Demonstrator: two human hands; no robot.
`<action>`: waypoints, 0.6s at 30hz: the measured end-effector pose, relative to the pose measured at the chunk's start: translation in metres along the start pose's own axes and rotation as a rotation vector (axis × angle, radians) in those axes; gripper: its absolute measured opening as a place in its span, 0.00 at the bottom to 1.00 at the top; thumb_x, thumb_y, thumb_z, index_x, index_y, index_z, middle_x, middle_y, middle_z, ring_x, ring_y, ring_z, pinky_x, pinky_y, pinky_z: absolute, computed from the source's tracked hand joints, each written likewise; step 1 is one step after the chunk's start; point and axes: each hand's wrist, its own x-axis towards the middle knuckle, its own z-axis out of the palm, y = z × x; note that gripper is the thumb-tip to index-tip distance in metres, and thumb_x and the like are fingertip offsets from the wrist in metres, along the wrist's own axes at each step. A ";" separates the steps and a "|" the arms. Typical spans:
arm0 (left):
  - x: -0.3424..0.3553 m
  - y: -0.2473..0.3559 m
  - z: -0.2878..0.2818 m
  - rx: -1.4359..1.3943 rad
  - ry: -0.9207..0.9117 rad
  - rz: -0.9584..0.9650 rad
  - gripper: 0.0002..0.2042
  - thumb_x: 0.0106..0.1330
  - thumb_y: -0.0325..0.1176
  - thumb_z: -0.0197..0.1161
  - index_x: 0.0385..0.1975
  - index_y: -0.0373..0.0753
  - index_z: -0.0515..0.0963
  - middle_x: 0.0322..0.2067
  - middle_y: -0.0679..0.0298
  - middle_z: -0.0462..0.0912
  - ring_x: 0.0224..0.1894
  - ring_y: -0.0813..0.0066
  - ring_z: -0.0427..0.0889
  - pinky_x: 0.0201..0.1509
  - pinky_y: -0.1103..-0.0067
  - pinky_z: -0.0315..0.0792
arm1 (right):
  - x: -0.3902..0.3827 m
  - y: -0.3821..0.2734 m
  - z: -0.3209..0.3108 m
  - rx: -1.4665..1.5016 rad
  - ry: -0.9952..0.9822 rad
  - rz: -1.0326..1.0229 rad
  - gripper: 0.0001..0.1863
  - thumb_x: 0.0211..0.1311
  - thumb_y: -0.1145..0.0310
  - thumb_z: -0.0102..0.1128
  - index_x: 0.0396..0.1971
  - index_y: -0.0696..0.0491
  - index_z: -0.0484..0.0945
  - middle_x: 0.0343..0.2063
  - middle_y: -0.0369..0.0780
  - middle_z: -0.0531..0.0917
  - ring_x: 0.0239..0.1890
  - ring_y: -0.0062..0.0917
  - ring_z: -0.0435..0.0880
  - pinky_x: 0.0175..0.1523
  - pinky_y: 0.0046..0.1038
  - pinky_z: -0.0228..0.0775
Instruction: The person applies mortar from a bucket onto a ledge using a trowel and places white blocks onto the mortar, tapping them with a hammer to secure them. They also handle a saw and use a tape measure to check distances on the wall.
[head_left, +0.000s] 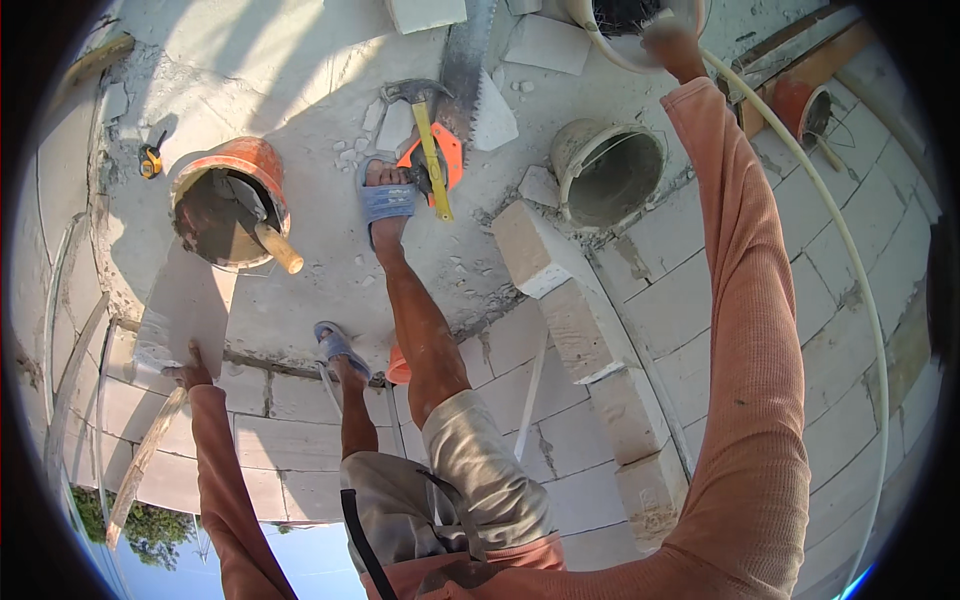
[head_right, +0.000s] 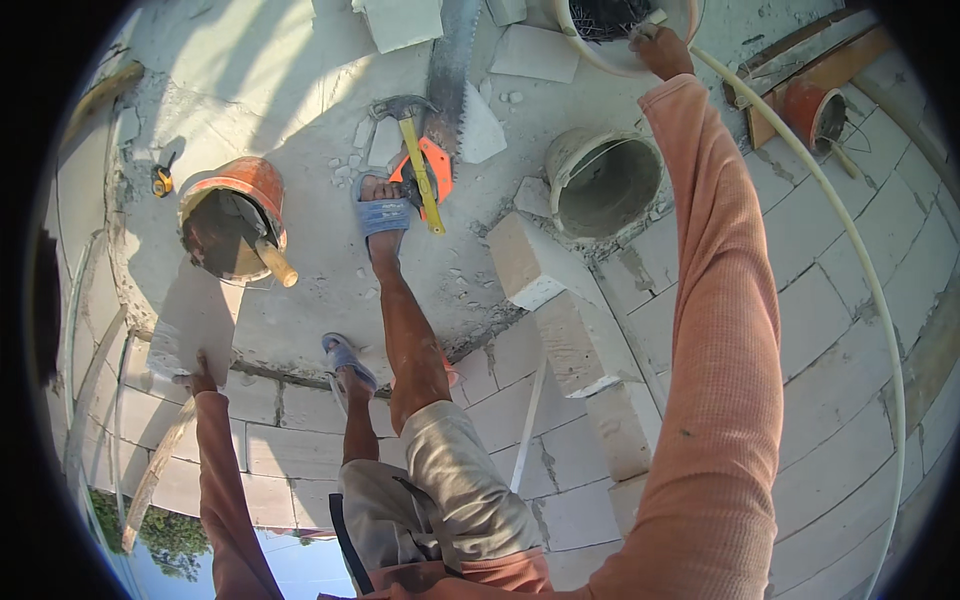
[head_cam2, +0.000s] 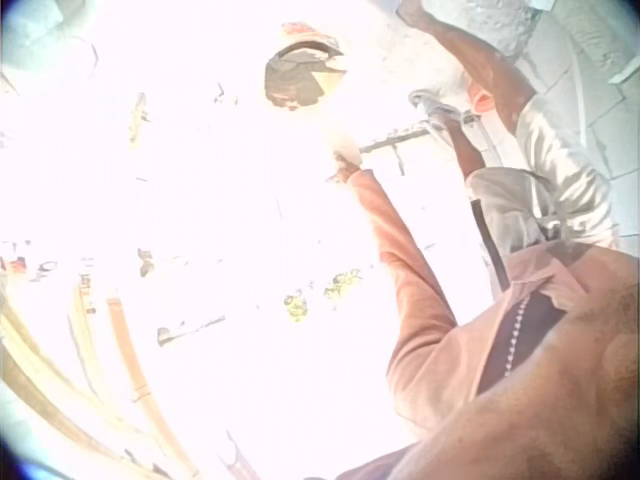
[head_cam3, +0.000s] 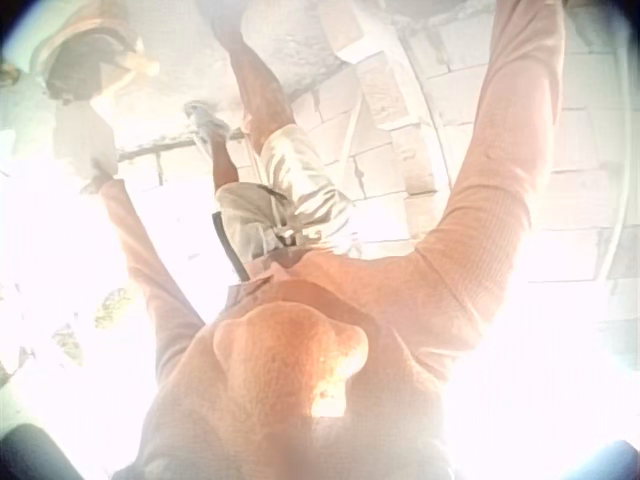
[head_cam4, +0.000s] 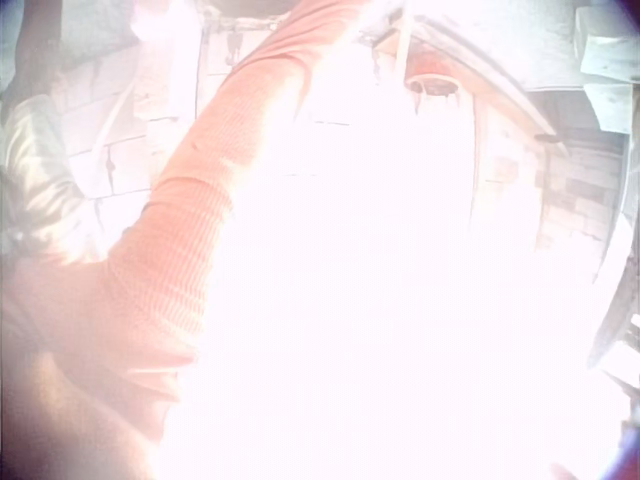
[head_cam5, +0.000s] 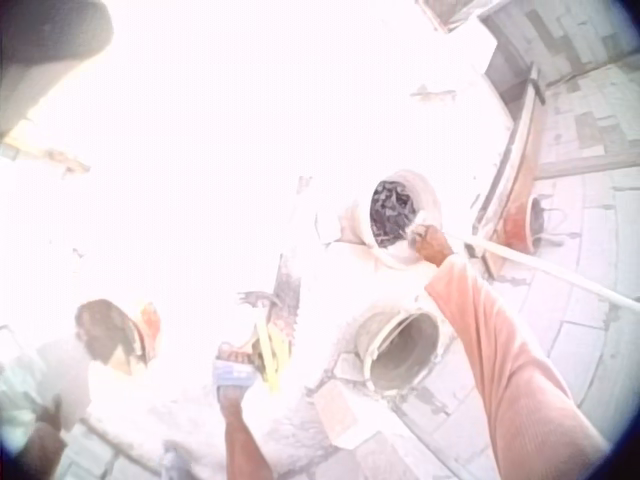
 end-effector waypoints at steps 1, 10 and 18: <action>0.001 -0.001 0.003 -0.039 -0.001 -0.035 0.70 0.50 0.73 0.67 0.72 0.27 0.26 0.63 0.26 0.60 0.64 0.30 0.65 0.67 0.53 0.65 | -0.006 -0.003 -0.001 -0.124 0.071 -0.040 0.13 0.60 0.64 0.60 0.44 0.47 0.85 0.35 0.48 0.87 0.41 0.43 0.86 0.50 0.38 0.75; -0.006 0.001 -0.019 -0.031 -0.088 -0.053 0.71 0.49 0.71 0.69 0.71 0.24 0.27 0.66 0.28 0.53 0.69 0.35 0.58 0.69 0.56 0.64 | 0.025 -0.036 0.062 -0.565 0.061 -0.151 0.15 0.62 0.69 0.56 0.46 0.56 0.82 0.44 0.48 0.86 0.48 0.41 0.86 0.56 0.39 0.77; 0.013 -0.020 -0.020 -0.008 -0.124 0.017 0.70 0.50 0.72 0.68 0.71 0.21 0.30 0.67 0.30 0.56 0.69 0.40 0.62 0.72 0.61 0.61 | 0.009 -0.041 0.062 -0.679 0.334 -0.550 0.14 0.65 0.60 0.52 0.29 0.49 0.85 0.32 0.42 0.86 0.45 0.37 0.85 0.49 0.41 0.77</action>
